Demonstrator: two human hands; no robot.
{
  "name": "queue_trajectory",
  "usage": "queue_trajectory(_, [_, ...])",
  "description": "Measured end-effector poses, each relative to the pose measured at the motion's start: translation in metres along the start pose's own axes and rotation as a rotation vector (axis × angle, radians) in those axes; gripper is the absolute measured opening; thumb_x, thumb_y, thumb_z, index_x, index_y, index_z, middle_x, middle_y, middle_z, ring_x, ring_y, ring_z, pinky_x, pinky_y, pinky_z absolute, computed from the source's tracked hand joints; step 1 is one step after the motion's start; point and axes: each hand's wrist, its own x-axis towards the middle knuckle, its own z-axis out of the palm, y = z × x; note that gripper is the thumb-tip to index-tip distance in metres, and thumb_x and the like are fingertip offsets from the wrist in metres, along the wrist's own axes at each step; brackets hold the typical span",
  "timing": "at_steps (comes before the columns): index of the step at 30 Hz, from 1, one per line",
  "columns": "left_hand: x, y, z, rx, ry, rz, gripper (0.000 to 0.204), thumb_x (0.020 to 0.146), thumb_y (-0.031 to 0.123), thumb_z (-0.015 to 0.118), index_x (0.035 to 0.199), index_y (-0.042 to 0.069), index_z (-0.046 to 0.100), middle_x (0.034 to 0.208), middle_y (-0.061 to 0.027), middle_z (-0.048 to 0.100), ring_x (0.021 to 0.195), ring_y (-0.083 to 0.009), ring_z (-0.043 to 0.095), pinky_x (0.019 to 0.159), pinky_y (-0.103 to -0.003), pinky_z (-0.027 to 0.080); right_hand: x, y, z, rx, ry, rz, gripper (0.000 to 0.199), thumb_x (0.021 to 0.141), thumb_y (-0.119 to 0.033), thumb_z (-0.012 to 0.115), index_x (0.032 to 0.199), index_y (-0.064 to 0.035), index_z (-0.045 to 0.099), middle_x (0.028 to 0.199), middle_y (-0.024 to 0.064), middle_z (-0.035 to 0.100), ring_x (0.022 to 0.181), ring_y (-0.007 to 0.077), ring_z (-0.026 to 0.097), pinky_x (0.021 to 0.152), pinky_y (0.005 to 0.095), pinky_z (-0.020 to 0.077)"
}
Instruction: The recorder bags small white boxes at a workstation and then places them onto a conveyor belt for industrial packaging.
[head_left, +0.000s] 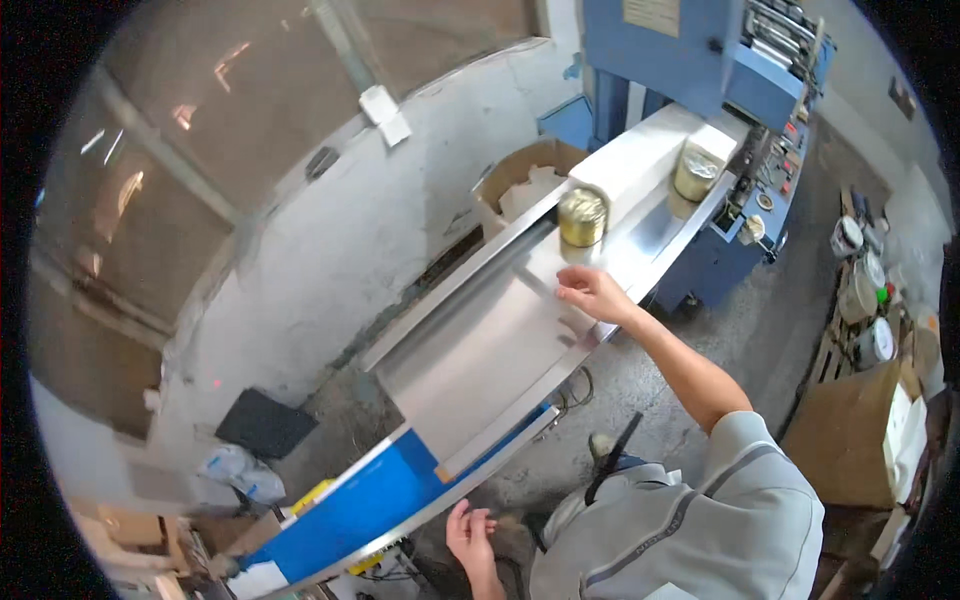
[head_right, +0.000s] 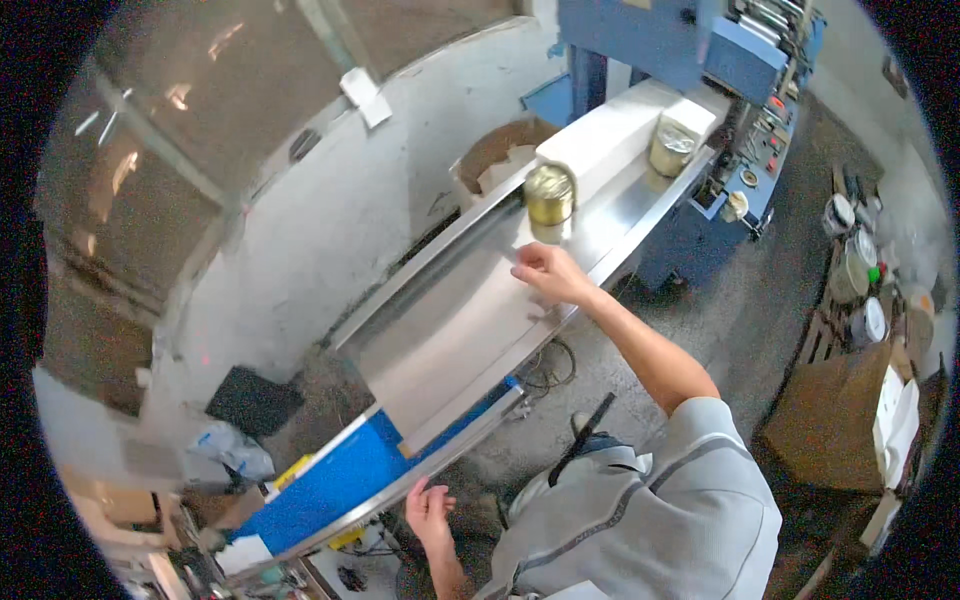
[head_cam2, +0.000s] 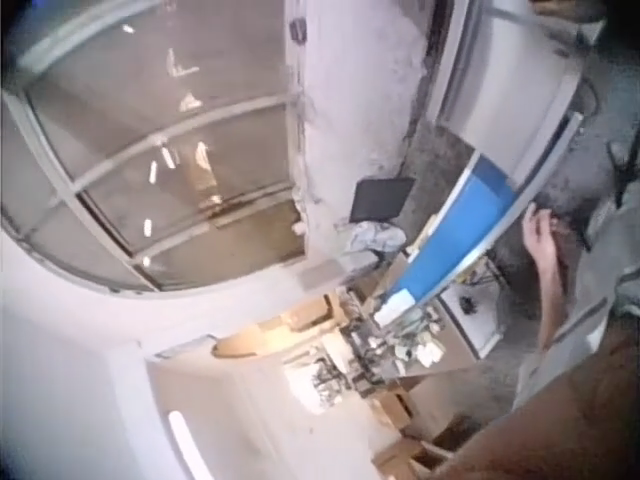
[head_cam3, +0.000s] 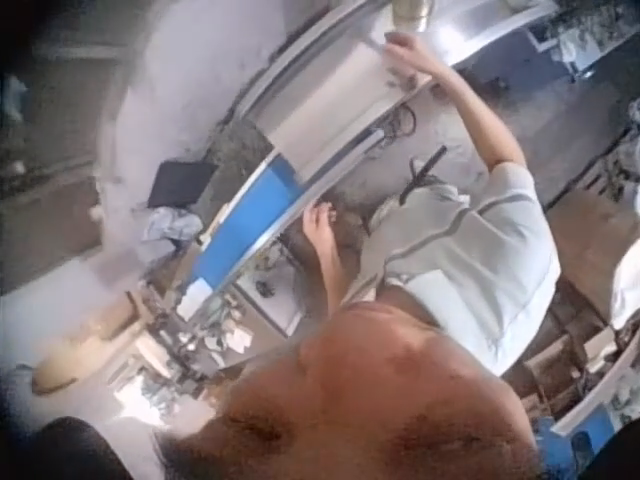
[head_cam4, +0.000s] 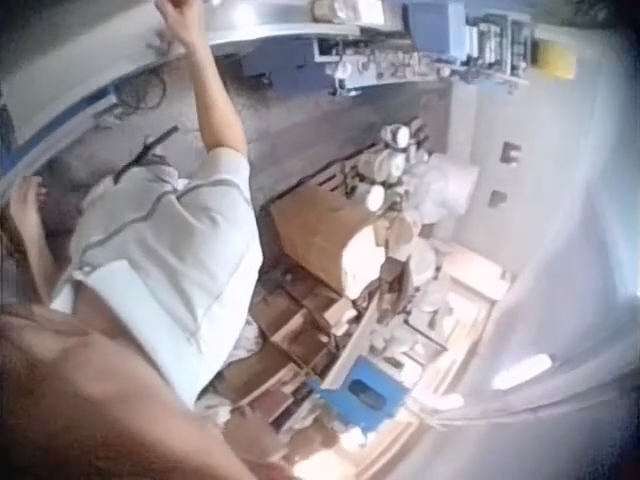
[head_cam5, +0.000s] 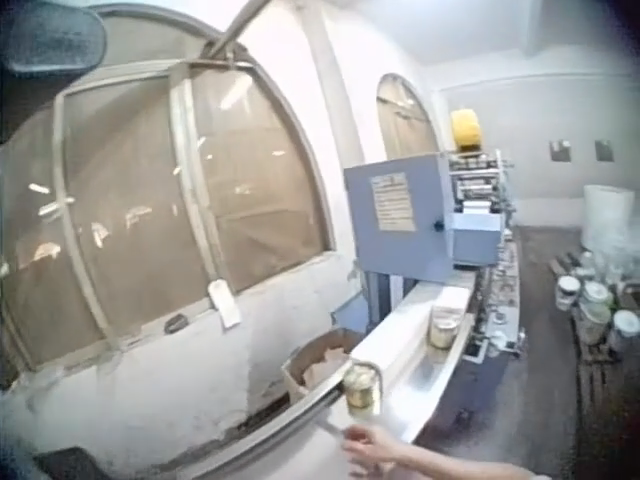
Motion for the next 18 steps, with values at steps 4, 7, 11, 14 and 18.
queue_trajectory(4, [0.001,0.013,0.074,0.051,-0.109,0.039,0.032,0.094,0.006,0.062,0.123,-0.005,0.054,0.09,-0.0134,0.07,0.069,-0.0161,0.066,0.06,-0.024,0.052,0.049,0.0,-0.059,-0.202,0.122,-0.178,0.042,0.087,-0.024,0.07,0.12,0.0002,0.061,0.116,0.0214,0.064,0.109,0.0366,0.062,0.095,0.0412,0.0492])
queue_trajectory(7, [0.007,0.028,0.111,0.092,-0.184,0.038,0.032,0.094,0.007,0.061,0.122,-0.006,0.054,0.091,-0.0134,0.07,0.071,-0.0162,0.067,0.062,-0.024,0.052,0.088,0.01,-0.086,-0.378,0.227,-0.438,0.042,0.085,-0.02,0.071,0.119,0.0004,0.057,0.12,0.0201,0.058,0.115,0.0381,0.055,0.098,0.0432,0.0464])
queue_trajectory(11, [0.031,0.04,0.138,0.079,-0.243,0.038,0.031,0.095,0.008,0.062,0.121,-0.007,0.054,0.092,-0.0132,0.07,0.072,-0.0157,0.067,0.063,-0.024,0.052,0.132,0.042,-0.095,-0.696,0.188,-0.581,0.049,0.074,-0.019,0.072,0.118,-0.0036,0.058,0.123,0.0189,0.055,0.122,0.0392,0.049,0.1,0.0467,0.0432])
queue_trajectory(14, [0.057,0.042,0.153,0.026,-0.244,0.038,0.03,0.095,0.009,0.062,0.12,-0.006,0.055,0.093,-0.0129,0.07,0.073,-0.0142,0.067,0.063,-0.023,0.051,0.144,0.055,-0.105,-0.881,0.091,-0.546,0.059,0.069,-0.023,0.072,0.123,-0.0078,0.056,0.125,0.0211,0.052,0.123,0.0414,0.047,0.105,0.0477,0.0406])
queue_trajectory(18, [0.09,0.049,0.174,-0.037,-0.257,0.064,0.027,0.095,0.011,0.062,0.118,-0.002,0.056,0.092,-0.0122,0.069,0.073,-0.0149,0.065,0.063,-0.024,0.051,0.153,0.045,-0.117,-1.004,-0.038,-0.405,0.084,0.062,-0.033,0.08,0.137,-0.0118,0.048,0.133,0.0271,0.047,0.125,0.0461,0.046,0.107,0.0476,0.0399])
